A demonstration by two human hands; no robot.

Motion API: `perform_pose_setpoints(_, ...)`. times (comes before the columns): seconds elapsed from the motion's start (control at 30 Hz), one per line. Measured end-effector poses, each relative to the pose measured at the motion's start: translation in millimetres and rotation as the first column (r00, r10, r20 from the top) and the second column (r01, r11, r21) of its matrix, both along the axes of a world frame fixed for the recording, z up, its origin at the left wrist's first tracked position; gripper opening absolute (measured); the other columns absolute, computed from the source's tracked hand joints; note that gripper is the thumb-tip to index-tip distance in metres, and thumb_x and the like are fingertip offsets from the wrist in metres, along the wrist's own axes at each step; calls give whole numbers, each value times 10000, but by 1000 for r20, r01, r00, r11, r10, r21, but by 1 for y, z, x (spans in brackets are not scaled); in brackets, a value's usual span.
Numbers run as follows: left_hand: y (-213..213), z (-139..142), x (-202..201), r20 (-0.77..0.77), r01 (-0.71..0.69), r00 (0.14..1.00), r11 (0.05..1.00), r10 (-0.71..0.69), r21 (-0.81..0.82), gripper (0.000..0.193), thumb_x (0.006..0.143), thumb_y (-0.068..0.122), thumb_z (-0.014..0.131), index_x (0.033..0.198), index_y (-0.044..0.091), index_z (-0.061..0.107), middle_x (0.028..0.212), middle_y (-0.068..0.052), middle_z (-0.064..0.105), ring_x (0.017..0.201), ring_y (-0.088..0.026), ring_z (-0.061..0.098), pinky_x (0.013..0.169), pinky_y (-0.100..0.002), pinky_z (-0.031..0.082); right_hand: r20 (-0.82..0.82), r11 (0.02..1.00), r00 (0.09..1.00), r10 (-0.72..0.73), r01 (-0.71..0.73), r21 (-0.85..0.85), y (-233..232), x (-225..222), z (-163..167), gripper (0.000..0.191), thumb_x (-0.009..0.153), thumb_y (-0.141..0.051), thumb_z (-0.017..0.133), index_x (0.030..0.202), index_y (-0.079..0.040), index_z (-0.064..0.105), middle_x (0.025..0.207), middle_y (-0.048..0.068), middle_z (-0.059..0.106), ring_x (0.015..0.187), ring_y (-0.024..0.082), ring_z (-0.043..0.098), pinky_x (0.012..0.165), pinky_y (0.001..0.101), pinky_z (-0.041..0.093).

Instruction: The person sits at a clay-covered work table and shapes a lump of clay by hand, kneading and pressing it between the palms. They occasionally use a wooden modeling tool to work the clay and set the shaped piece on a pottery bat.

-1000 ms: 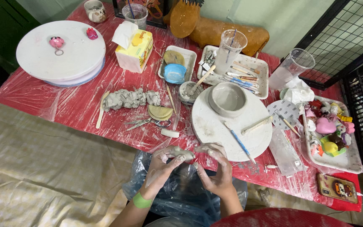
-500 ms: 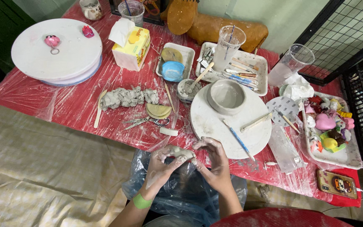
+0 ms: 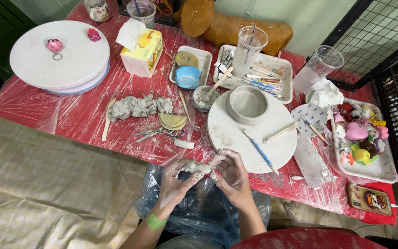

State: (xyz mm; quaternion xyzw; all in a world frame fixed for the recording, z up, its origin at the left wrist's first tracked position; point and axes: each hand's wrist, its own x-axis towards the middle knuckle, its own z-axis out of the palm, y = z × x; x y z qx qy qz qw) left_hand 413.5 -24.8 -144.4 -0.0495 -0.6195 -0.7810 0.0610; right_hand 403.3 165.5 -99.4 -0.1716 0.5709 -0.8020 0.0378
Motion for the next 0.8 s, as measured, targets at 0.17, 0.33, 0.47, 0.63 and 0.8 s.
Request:
perform_pose_setpoints(0.17,-1,3,-1,13,-13,1000,1000,14,-19,283,784,24,849,1016,18,687,953,-32,700,907,-95,605,872,-284,510,-157,997,985,70,-68,19,8,-2,3,593,926,52,704,1448,-38,438,1353,123,568,1251,220,568,1105,393,466)
perform_pose_setpoints(0.33,-8,6,-3,21,-45,999,998,44,52,231,832,31,808,1016,19,669,1044,-80,769,989,-116,660,923,-299,534,-108,981,994,-35,55,187,9,-27,-4,435,951,-20,705,1359,-18,554,1289,132,656,1212,246,644,1091,408,513)
perform_pose_setpoints(0.47,-47,10,-5,86,-128,990,950,107,284,159,862,56,742,1002,14,680,1050,-87,779,982,-174,731,899,-337,589,-313,594,948,-52,281,754,-56,-115,-21,400,946,-195,736,1325,-103,650,1129,146,734,1061,277,733,942,376,570)
perform_pose_setpoints(0.63,-124,6,13,21,-526,849,849,528,-58,187,911,54,719,1087,-9,718,1051,-87,739,981,-133,667,906,-277,522,-641,499,698,320,451,740,-202,-213,-47,833,807,-416,788,1461,-16,462,1446,302,504,1357,515,437,1079,573,340)
perform_pose_setpoints(0.8,-164,-22,23,43,-636,770,771,637,-33,202,901,38,717,1097,-10,713,1064,-81,745,981,-129,671,911,-274,525,-287,187,905,315,237,953,-263,-220,-59,818,828,-630,733,1438,-144,487,1439,208,516,1352,444,468,1179,680,270)
